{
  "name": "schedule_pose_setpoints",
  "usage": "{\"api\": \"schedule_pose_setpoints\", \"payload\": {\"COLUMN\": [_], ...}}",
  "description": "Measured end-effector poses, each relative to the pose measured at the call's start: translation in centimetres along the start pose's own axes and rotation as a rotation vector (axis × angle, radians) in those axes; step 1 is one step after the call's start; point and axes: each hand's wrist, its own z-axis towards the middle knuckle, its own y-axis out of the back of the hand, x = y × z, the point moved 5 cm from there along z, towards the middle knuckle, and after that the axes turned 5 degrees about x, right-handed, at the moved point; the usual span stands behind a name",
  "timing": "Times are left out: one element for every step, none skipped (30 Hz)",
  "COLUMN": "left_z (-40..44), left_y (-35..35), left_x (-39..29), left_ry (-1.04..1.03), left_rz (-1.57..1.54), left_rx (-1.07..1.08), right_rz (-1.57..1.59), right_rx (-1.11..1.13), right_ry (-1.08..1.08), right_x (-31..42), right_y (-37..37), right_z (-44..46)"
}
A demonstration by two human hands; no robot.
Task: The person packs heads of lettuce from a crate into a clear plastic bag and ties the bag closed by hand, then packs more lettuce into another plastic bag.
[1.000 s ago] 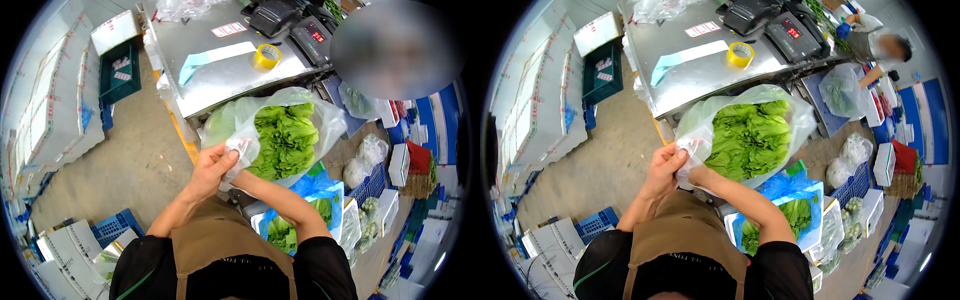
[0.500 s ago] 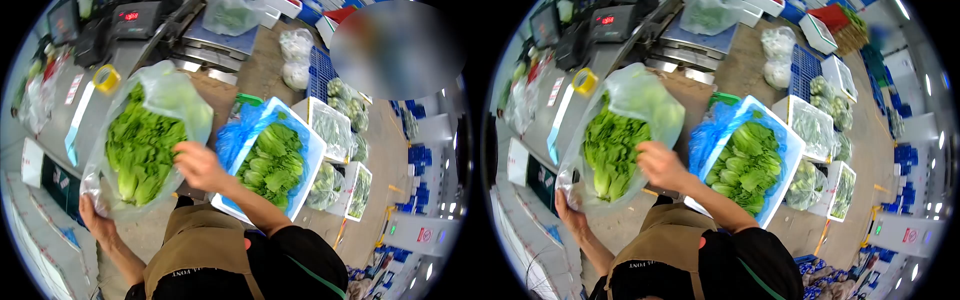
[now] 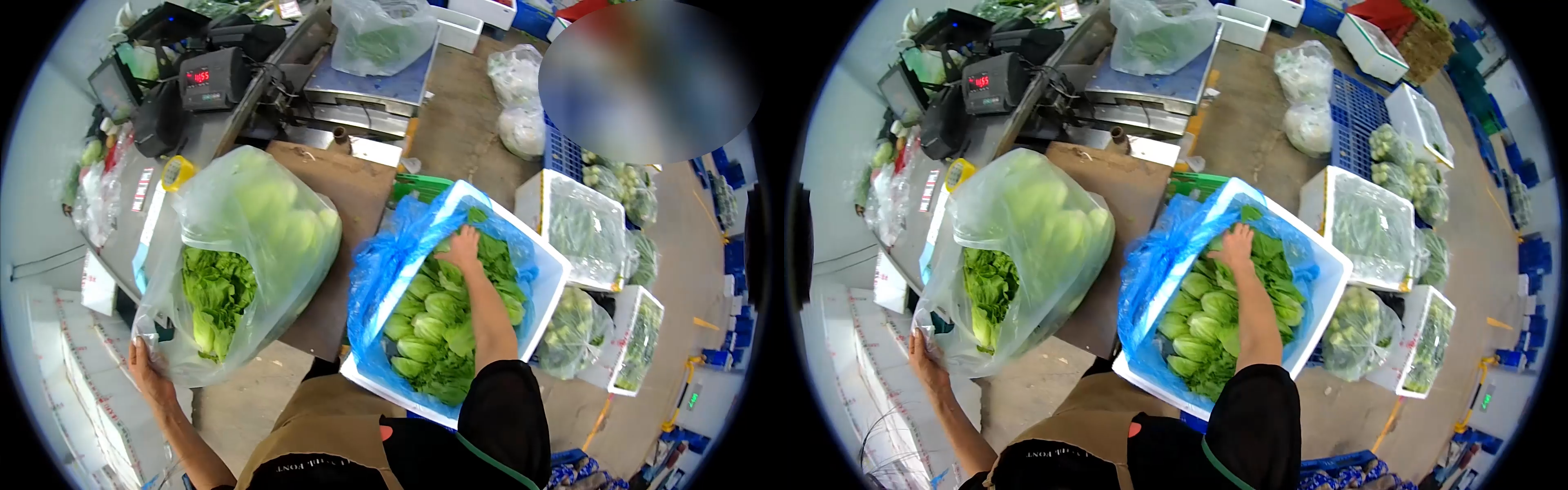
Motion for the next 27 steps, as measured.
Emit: {"api": "schedule_pose_setpoints", "payload": {"left_z": [-0.2, -0.4, -0.7, -1.1, -1.4, -1.6, -1.8, -2.0, -1.8, -1.9, -1.9, -2.0, -1.9, -2.0, -2.1, -1.7, -1.4, -1.2, -1.0, -1.0, -1.2, -0.6, -0.4, -0.7, -0.8, -0.7, -0.4], "left_y": [0.0, 0.0, -0.4, -0.9, -1.5, -2.0, -2.5, -3.0, -3.0, -3.1, -3.6, -3.9, -4.1, -4.3, -4.0, -3.5, -3.2, -2.9, -2.7, -3.2, -4.3, -5.0, -4.9, -3.9, -3.2, -2.7, -1.5], "left_x": [0.1, 0.0, -0.3, -0.4, -0.6, -0.7, -0.7, -0.6, -0.4, -0.3, -0.6, -0.9, -1.0, -0.8, -0.3, 0.0, 0.2, 0.5, 0.6, 0.1, -0.7, -0.5, -0.2, -0.2, 0.0, 0.1, 0.8], "left_ry": [-0.008, -0.013, -0.014, -0.001, 0.007, -0.001, -0.014, -0.002, -0.021, -0.021, -0.017, -0.015, -0.005, 0.004, -0.001, -0.013, -0.024, -0.008, 0.007, 0.023, 0.039, 0.052, 0.07, 0.089, 0.099, 0.095, 0.06], "left_rz": [0.033, 0.061, 0.072, 0.083, 0.087, 0.082, 0.066, 0.043, 0.056, 0.076, 0.097, 0.079, 0.063, 0.048, 0.017, -0.012, -0.042, -0.065, -0.09, -0.114, -0.143, -0.168, -0.189, -0.2, -0.151, -0.149, -0.171], "left_rx": [-0.017, -0.035, -0.025, -0.037, -0.054, -0.08, -0.065, -0.056, -0.078, -0.102, -0.081, -0.096, -0.101, -0.095, -0.107, -0.113, -0.113, -0.109, -0.101, -0.092, -0.076, -0.052, -0.049, -0.075, -0.094, -0.104, -0.12], "right_rz": [-0.003, -0.011, -0.024, -0.027, -0.03, 0.124, 0.095, 0.03, 0.058, 0.04, 0.038, 0.025, -0.01, -0.04, -0.062, -0.034, -0.007, 0.015, 0.111, 0.185, 0.257, 0.328, 0.242, 0.3, 0.365, 0.443, 0.513], "right_rx": [0.034, 0.069, 0.101, -0.048, -0.206, -0.14, -0.265, -0.292, -0.273, -0.247, -0.17, -0.08, -0.068, -0.057, -0.048, -0.04, -0.033, -0.028, -0.053, -0.051, -0.045, -0.034, -0.126, -0.234, -0.318, -0.385, -0.449], "right_ry": [-0.009, -0.018, -0.027, -0.021, -0.011, 0.025, 0.045, 0.051, 0.057, 0.017, -0.042, -0.11, -0.135, -0.171, -0.209, -0.222, -0.241, -0.268, -0.276, -0.253, -0.228, -0.196, -0.191, -0.126, -0.039, 0.059, 0.046], "right_x": [-0.2, -0.6, -1.2, -1.9, -2.3, -2.2, -2.0, -2.0, -1.2, -0.7, -0.2, -0.2, 0.1, 0.4, 0.7, 1.4, 1.6, 1.2, 0.7, 0.4, 0.0, 0.0, 1.0, 0.8, 0.0, -0.1, -0.3], "right_y": [-0.4, -0.8, -1.0, -2.2, -3.6, -2.8, -3.2, -3.7, -3.1, -3.6, -3.7, -4.2, -4.5, -5.2, -5.8, -6.0, -6.0, -5.9, -6.0, -5.8, -5.6, -5.6, -3.0, -2.2, -2.0, -1.8, -0.8], "right_z": [1.1, 2.0, 2.7, 3.3, 3.7, 3.0, 2.4, 1.8, 0.7, 0.1, -0.2, -0.6, -0.8, -0.8, -0.9, -1.1, -1.4, -1.8, -1.8, -1.8, -1.9, -2.0, -3.4, -4.6, -5.4, -6.4, -8.2]}}
